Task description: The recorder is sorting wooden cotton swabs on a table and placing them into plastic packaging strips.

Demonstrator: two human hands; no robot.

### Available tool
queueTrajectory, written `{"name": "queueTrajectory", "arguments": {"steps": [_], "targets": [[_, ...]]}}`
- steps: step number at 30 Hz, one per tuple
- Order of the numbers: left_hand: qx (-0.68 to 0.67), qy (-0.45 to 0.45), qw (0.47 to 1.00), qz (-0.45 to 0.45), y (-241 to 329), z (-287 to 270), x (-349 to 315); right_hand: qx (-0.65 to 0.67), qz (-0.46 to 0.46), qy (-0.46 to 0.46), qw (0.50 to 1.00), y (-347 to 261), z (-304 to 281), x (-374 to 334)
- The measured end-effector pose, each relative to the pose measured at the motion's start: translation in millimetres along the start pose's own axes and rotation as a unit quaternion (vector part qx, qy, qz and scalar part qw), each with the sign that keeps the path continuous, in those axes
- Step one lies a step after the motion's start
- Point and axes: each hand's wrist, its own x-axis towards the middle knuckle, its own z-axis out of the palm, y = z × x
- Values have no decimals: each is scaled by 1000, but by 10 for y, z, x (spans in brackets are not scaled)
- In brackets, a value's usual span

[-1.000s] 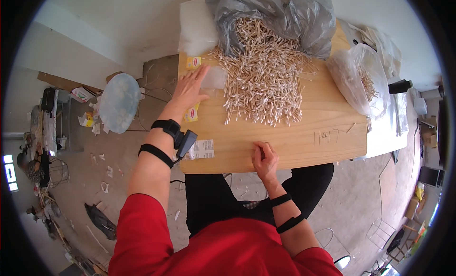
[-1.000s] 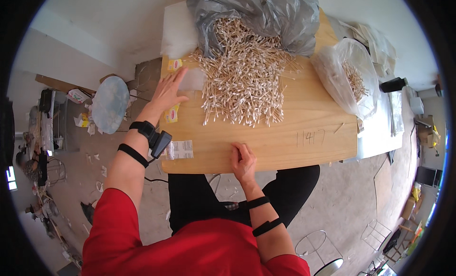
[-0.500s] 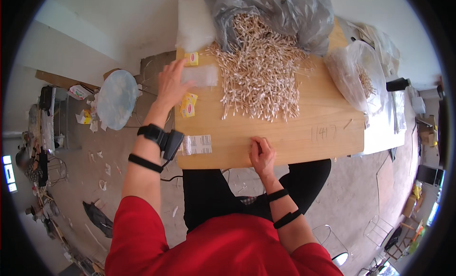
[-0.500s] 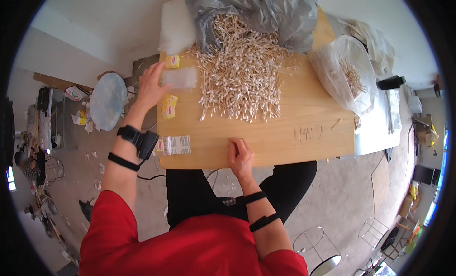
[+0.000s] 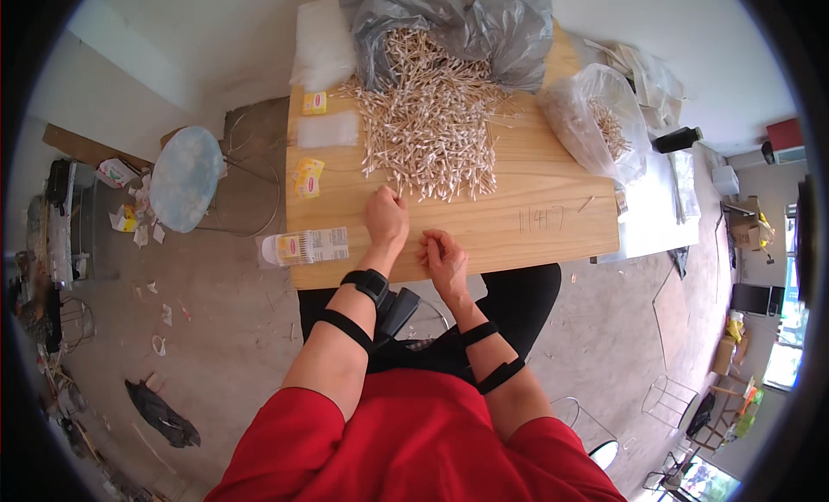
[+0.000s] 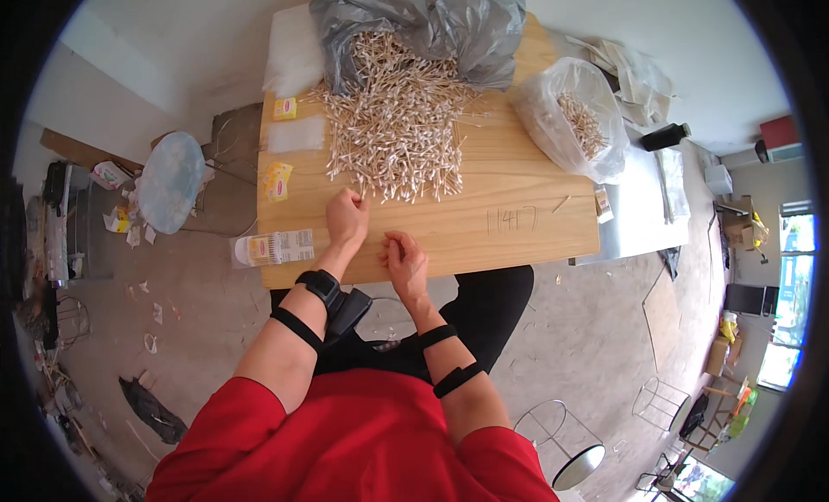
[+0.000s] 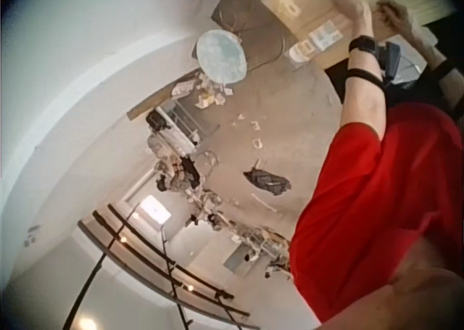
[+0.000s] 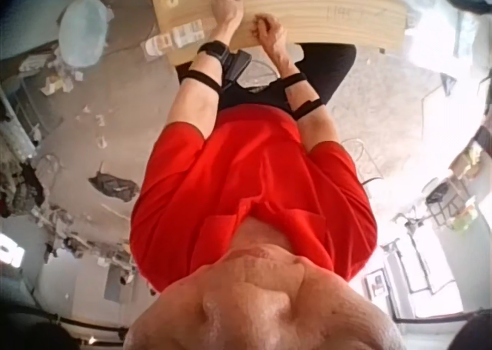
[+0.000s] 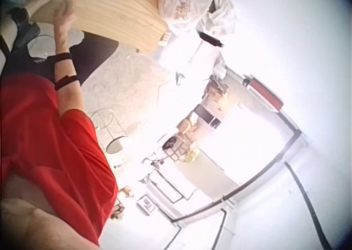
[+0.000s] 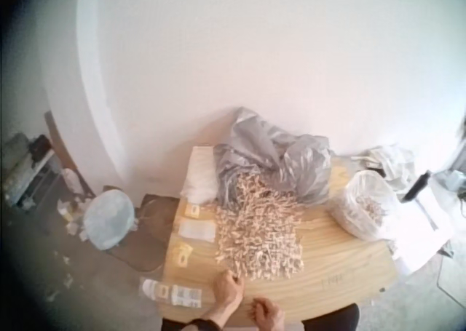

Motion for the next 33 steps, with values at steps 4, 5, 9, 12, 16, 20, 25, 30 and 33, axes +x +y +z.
{"name": "queueTrajectory", "arguments": {"steps": [4,5,9,12,16,20,25,30,33], "targets": [[-184,-106,969,-126,125,135,-407,-23,2,37,999,41,-106,-87],[-188,-109,972,-87,101,126,-544,-66,-24,54,996,42,-128,-87],[-138,-92,986,-3,82,-261,-588,-229,-141,108,957,-82,-173,81],[-83,-4,983,166,122,-461,-366,-198,-138,74,968,-262,21,361],[-15,-92,960,263,-78,-545,-270,-319,-113,21,941,-186,67,524],[-8,-106,957,270,-294,-648,-596,-310,-160,-13,937,-62,-84,403],[-25,-114,955,272,-587,-948,-1167,-287,-116,-33,950,-147,-27,247],[0,-118,949,294,-674,-845,-1347,-328,-174,-32,928,-59,222,547],[-14,-127,954,271,-521,-849,-1306,-441,-157,-40,883,-139,189,751]]}}
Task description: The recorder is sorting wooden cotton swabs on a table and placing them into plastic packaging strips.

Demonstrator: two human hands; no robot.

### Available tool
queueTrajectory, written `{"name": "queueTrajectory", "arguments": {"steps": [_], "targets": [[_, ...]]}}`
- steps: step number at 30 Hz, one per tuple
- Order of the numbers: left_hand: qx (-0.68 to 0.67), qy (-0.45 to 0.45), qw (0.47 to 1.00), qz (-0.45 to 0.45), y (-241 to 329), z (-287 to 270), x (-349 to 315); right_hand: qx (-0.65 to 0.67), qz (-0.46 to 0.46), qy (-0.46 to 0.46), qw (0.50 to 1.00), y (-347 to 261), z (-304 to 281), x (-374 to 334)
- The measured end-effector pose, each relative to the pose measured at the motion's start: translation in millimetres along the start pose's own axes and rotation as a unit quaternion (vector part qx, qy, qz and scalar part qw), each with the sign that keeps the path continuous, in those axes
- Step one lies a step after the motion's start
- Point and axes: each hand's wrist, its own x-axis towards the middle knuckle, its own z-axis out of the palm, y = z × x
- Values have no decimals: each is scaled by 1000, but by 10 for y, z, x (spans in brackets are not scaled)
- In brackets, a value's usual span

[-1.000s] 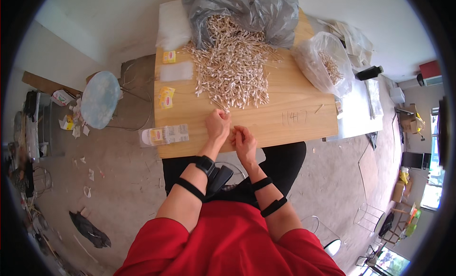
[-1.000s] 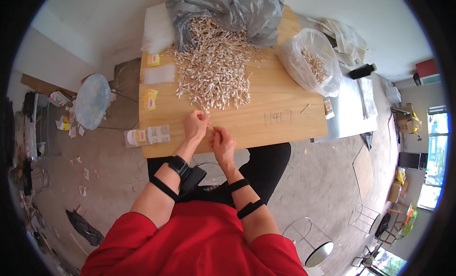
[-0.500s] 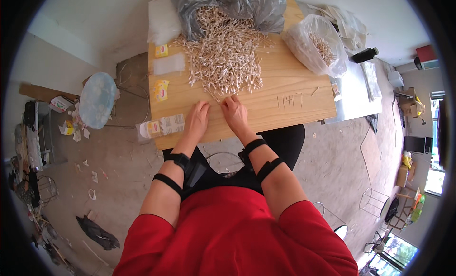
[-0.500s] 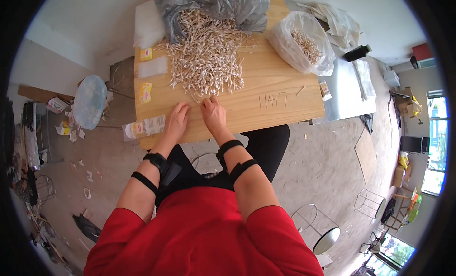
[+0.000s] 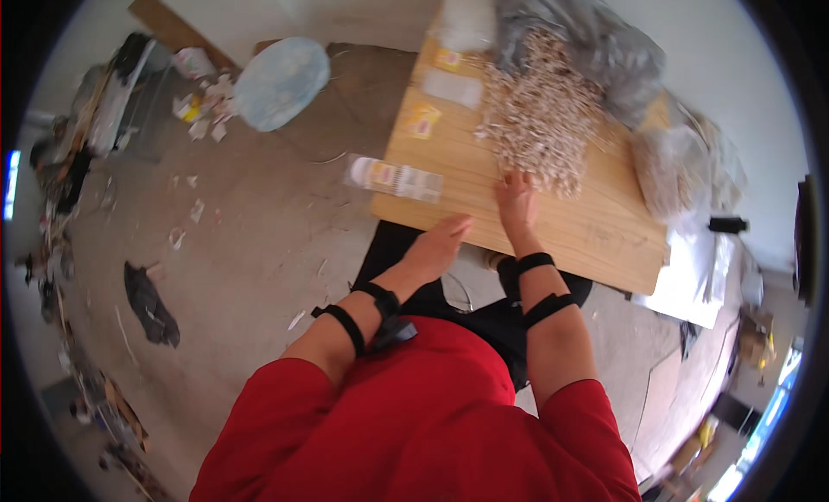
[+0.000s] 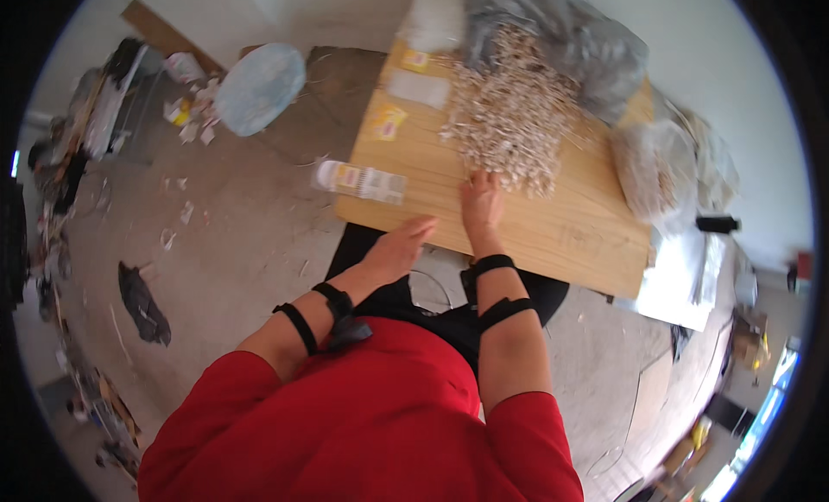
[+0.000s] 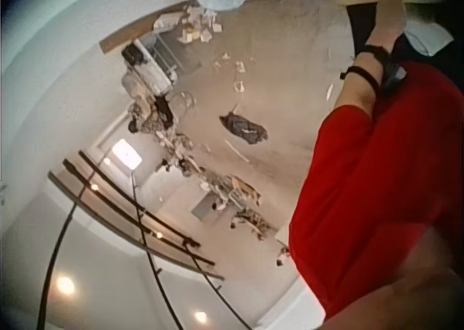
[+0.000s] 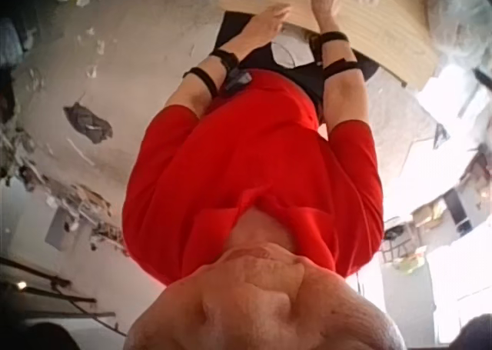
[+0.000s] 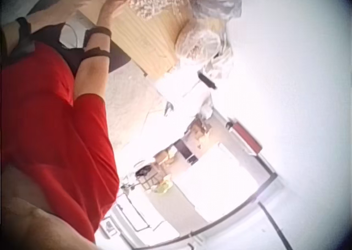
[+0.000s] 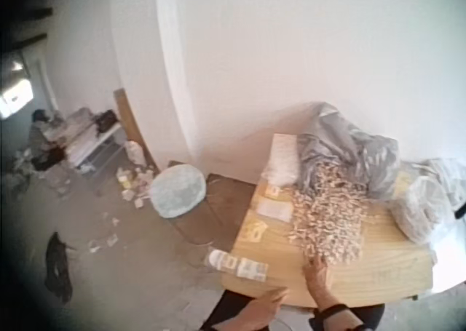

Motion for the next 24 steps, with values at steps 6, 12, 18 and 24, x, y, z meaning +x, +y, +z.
{"name": "queueTrajectory", "arguments": {"steps": [6,12,18,24], "targets": [[-78,9,996,-50,14,-17,-6,45,-122,-30,991,88,-30,-84],[-64,17,998,-9,-39,-189,102,179,-45,-28,982,14,-208,-417],[-9,135,988,-72,-318,-162,489,156,70,52,984,-94,-335,-518],[102,63,992,-43,-489,-288,704,108,-67,13,992,-119,-200,-514]]}}
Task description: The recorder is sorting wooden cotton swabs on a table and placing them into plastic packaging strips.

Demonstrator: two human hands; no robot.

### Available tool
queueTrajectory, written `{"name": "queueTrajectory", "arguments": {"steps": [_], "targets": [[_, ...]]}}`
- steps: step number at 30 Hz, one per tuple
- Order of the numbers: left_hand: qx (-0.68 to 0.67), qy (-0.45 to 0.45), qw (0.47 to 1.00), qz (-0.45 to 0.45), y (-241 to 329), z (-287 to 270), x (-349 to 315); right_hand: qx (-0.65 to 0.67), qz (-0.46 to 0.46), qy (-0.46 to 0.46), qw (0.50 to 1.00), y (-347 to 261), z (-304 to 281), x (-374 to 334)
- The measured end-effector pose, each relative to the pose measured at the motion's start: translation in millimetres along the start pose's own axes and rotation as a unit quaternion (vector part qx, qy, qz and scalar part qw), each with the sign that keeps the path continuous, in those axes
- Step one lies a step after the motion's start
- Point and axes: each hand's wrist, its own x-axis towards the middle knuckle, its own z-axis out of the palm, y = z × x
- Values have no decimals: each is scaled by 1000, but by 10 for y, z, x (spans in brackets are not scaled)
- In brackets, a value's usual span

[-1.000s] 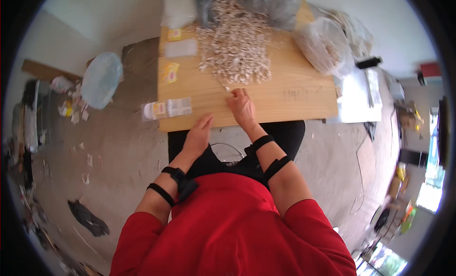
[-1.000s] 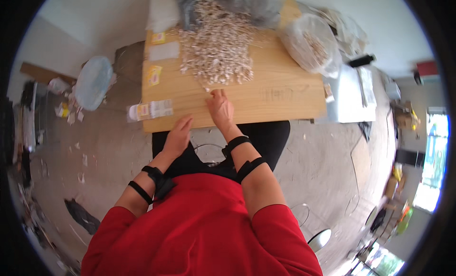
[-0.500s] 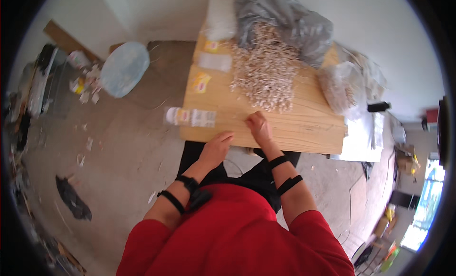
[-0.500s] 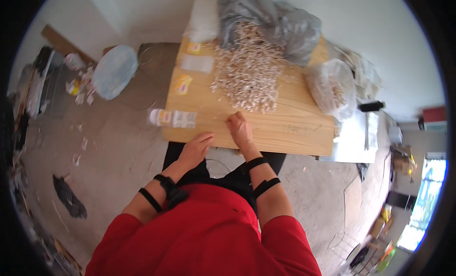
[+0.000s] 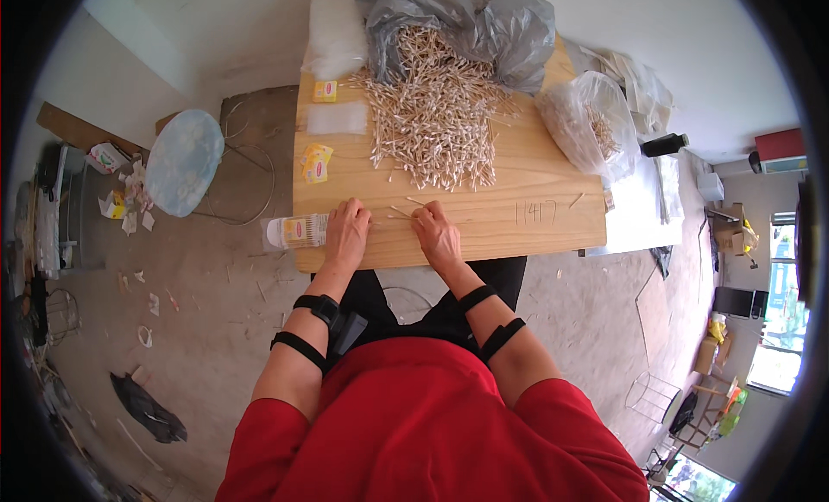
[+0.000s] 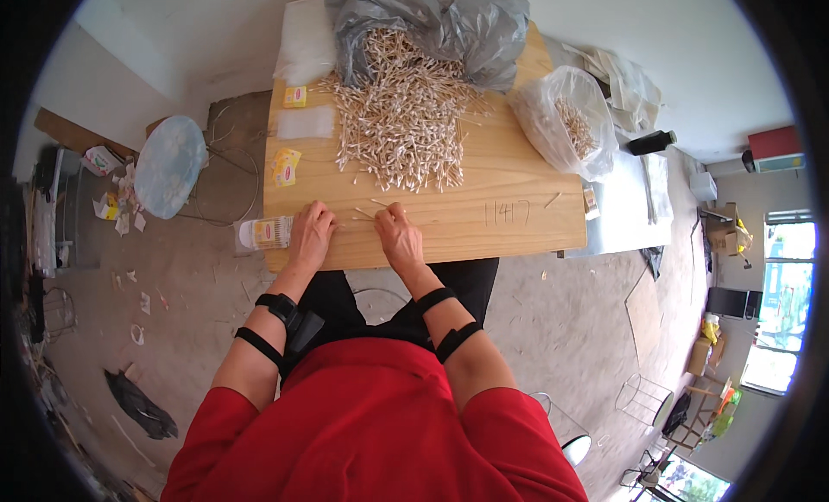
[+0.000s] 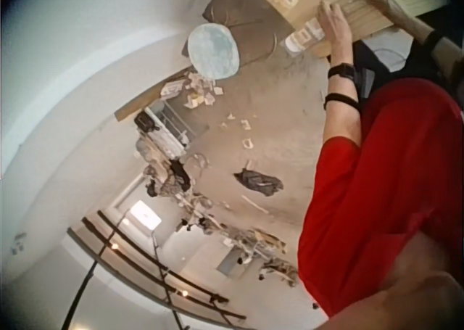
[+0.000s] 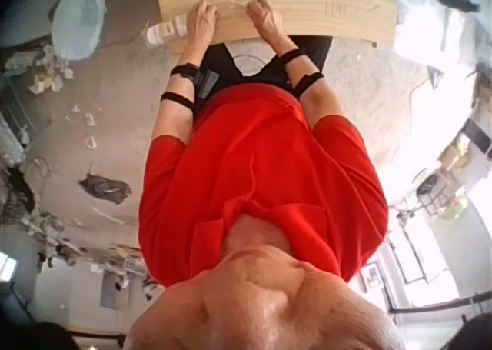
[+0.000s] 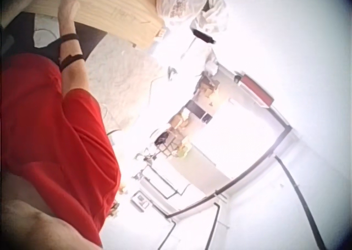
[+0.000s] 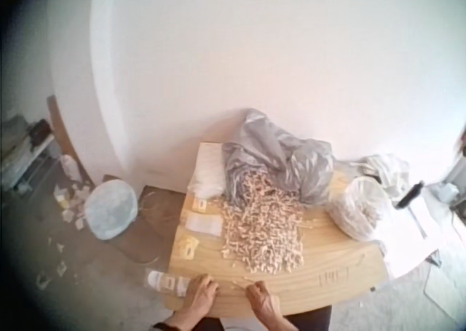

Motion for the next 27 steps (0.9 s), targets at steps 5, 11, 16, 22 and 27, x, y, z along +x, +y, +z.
{"name": "queueTrajectory", "arguments": {"steps": [5,11,16,22,27], "targets": [[11,-32,996,78,218,134,-125,-33,-7,-33,999,73,81,-1],[-78,97,992,-37,529,116,-157,27,-14,-47,998,-6,64,-40],[-66,35,997,4,214,189,-249,21,111,86,990,130,-57,147],[-103,37,994,26,208,232,-301,40,55,-25,997,238,47,237],[-110,74,991,35,255,210,-333,-23,10,-3,1000,-145,70,150]]}}
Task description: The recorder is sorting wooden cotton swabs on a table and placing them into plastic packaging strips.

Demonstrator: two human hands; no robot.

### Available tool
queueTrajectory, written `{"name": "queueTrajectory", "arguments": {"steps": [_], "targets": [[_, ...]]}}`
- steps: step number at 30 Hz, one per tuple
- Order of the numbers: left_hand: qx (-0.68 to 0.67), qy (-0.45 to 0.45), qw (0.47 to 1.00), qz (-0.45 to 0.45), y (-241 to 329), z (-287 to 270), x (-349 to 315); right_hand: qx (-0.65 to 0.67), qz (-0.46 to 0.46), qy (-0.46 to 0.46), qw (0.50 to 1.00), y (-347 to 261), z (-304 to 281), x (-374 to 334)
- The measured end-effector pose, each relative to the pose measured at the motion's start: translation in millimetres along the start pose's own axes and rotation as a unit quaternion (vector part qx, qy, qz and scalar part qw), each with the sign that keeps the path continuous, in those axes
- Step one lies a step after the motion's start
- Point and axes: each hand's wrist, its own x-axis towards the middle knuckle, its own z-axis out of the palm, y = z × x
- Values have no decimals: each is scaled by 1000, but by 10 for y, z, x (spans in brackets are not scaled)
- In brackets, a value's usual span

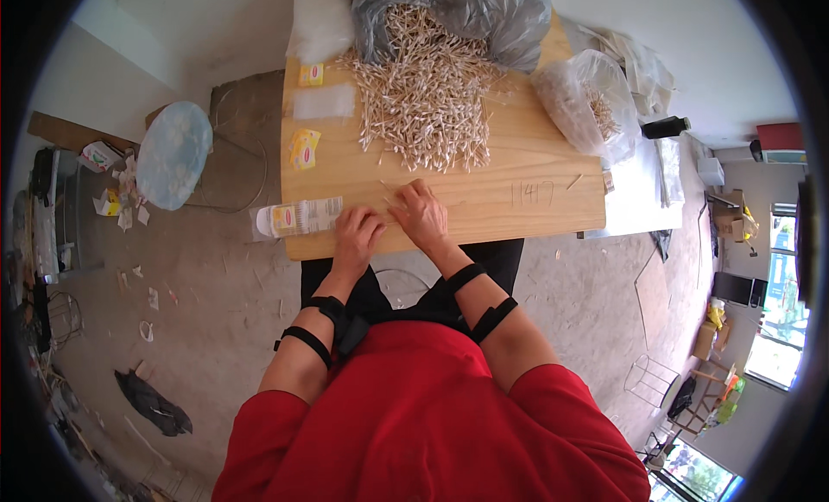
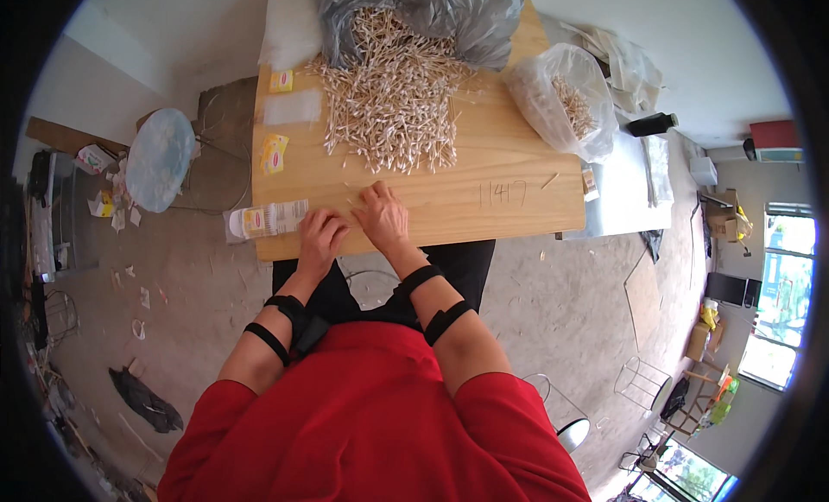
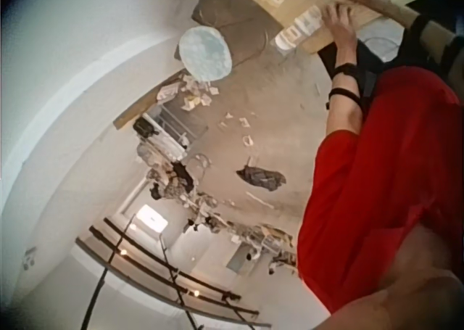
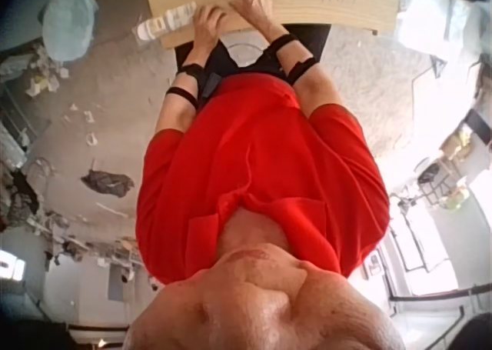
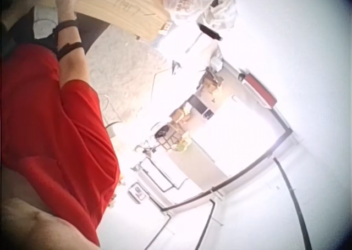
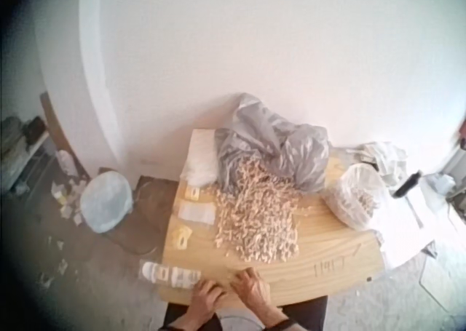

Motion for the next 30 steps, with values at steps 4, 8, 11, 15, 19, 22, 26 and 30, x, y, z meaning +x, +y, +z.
{"name": "queueTrajectory", "arguments": {"steps": [4,8,11,15,19,22,26,30], "targets": [[-18,-27,999,-10,5,27,15,7,63,3,998,137,48,41],[-42,-23,999,-19,-46,17,-51,24,56,12,998,255,-43,102],[-19,-21,999,-40,31,7,-35,54,-36,-68,996,274,-75,62],[-31,-42,998,-34,13,-17,-42,105,63,-22,992,274,-111,-50],[7,-50,999,-17,-22,-21,-56,38,47,-57,997,179,-185,-200],[0,-41,998,-36,-9,1,25,53,24,-47,997,166,-181,-270],[-40,-31,998,-35,-51,-45,44,26,-82,-26,996,130,-208,-264],[-45,-29,998,-28,-74,-65,5,18,-82,-47,995,162,-152,-253]]}}
